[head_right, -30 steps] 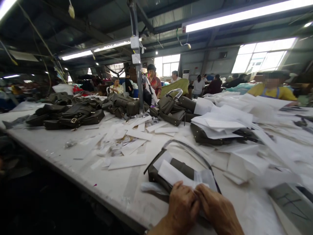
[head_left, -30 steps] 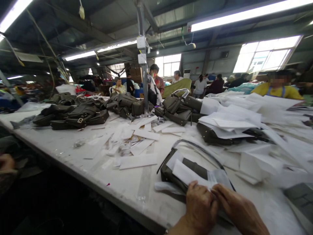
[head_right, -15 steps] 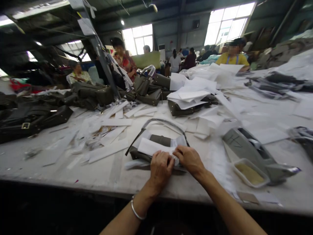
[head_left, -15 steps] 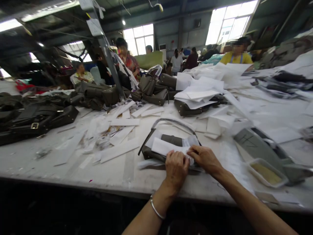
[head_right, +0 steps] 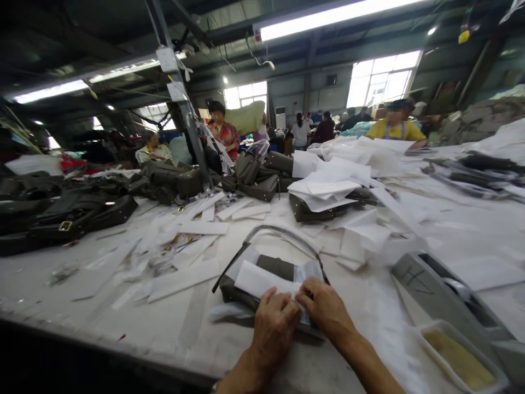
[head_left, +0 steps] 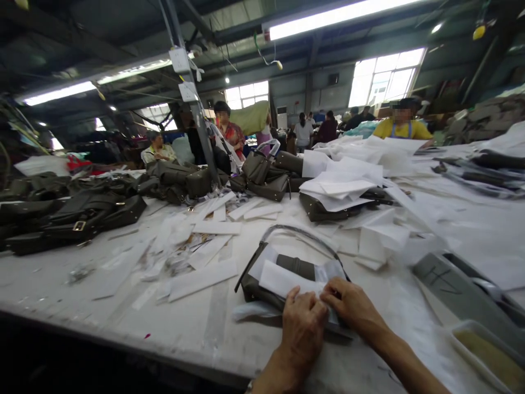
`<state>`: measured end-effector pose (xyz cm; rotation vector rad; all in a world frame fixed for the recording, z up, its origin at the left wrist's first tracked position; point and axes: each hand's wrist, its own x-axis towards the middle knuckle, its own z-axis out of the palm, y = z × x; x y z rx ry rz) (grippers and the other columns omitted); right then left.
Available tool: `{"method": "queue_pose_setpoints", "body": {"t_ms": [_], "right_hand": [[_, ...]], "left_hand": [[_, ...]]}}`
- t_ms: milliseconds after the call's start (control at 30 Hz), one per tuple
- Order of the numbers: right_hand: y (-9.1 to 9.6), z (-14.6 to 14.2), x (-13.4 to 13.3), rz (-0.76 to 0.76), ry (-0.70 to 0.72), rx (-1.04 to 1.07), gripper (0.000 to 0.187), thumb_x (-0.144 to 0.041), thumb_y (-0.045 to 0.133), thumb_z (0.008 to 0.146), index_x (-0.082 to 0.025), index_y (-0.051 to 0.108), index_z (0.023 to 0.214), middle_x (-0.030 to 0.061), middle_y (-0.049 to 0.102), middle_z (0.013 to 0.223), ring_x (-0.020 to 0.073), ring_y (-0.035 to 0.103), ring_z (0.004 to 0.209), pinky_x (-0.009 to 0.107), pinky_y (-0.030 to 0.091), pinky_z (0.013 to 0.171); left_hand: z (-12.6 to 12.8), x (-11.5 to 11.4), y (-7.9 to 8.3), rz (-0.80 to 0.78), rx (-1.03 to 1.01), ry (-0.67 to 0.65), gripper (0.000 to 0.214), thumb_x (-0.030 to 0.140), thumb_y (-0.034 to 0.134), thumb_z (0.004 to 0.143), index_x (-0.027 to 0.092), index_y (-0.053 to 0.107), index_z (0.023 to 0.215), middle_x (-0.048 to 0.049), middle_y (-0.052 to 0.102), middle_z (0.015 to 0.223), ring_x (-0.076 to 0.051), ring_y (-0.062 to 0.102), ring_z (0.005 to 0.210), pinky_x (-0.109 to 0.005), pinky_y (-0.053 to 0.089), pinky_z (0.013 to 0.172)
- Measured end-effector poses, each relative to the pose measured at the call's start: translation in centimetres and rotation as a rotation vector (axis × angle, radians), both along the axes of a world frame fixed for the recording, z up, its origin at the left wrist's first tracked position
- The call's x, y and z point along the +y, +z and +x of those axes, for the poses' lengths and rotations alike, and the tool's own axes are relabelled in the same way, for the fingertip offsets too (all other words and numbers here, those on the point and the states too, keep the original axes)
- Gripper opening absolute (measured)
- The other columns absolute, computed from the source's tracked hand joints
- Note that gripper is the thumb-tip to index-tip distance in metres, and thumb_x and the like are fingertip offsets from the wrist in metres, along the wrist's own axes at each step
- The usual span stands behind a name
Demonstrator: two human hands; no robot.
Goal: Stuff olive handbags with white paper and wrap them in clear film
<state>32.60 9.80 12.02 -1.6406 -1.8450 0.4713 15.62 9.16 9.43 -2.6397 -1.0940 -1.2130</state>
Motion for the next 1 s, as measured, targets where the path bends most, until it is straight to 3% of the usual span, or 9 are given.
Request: {"method": "queue_pose_setpoints", "body": {"t_ms": [100,300,433,600,1000], "right_hand": [[-0.3,0.0,0.2,-0.024,-0.004,0.002,0.018,-0.033,0.055,0.083,-0.022,0.063,0.071,0.0011,0.065,0.075,0.0181,0.06,0.072,0.029,0.042,0.069],[-0.1,-0.2,0.3,-0.149,-0.074,0.007,0.014,-0.027,0.056,0.082,-0.022,0.062,0.071,-0.0005,0.066,0.071,0.0169,0.059,0.069,0.027,0.039,0.064],[0.3,-0.3,0.8,-0.23,-0.079,0.015,0.011,-0.024,0.059,0.08,-0.02,0.062,0.07,-0.0005,0.066,0.07,0.016,0.059,0.069,0.026,0.038,0.063],[0.6,-0.4,1.5,-0.326,-0.103,-0.006,0.009,-0.024,0.063,0.078,-0.02,0.063,0.071,0.0,0.067,0.072,0.0157,0.06,0.071,0.025,0.037,0.064],[1.4,-1.4,1.1,-0.321,-0.177,-0.144,0.011,-0.026,0.057,0.086,-0.02,0.06,0.077,0.0028,0.067,0.08,0.0186,0.06,0.079,0.028,0.034,0.067]], "left_hand": [[-0.1,0.1,-0.2,-0.016,-0.019,-0.025,0.016,0.015,0.044,0.095,0.024,0.057,0.092,0.0009,0.066,0.087,-0.017,0.065,0.084,-0.042,0.043,0.103],[-0.7,0.0,-0.6,-0.008,0.019,-0.133,0.016,0.018,0.043,0.097,0.024,0.058,0.094,0.0023,0.061,0.132,-0.014,0.06,0.117,-0.04,0.026,0.119],[-1.1,0.0,-0.9,-0.016,0.046,-0.191,0.009,0.025,0.05,0.096,0.023,0.057,0.102,0.0021,0.068,0.121,-0.014,0.055,0.125,-0.04,0.013,0.124],[-1.1,-0.1,-1.1,-0.014,0.062,-0.211,0.027,0.034,0.054,0.096,0.022,0.055,0.12,-0.0028,0.068,0.12,-0.017,0.057,0.122,-0.045,0.014,0.123],[0.0,-0.6,-1.7,0.153,0.075,-0.059,0.025,0.027,0.041,0.102,0.022,0.06,0.115,-0.0021,0.069,0.108,-0.017,0.059,0.116,-0.045,0.016,0.123]]}}
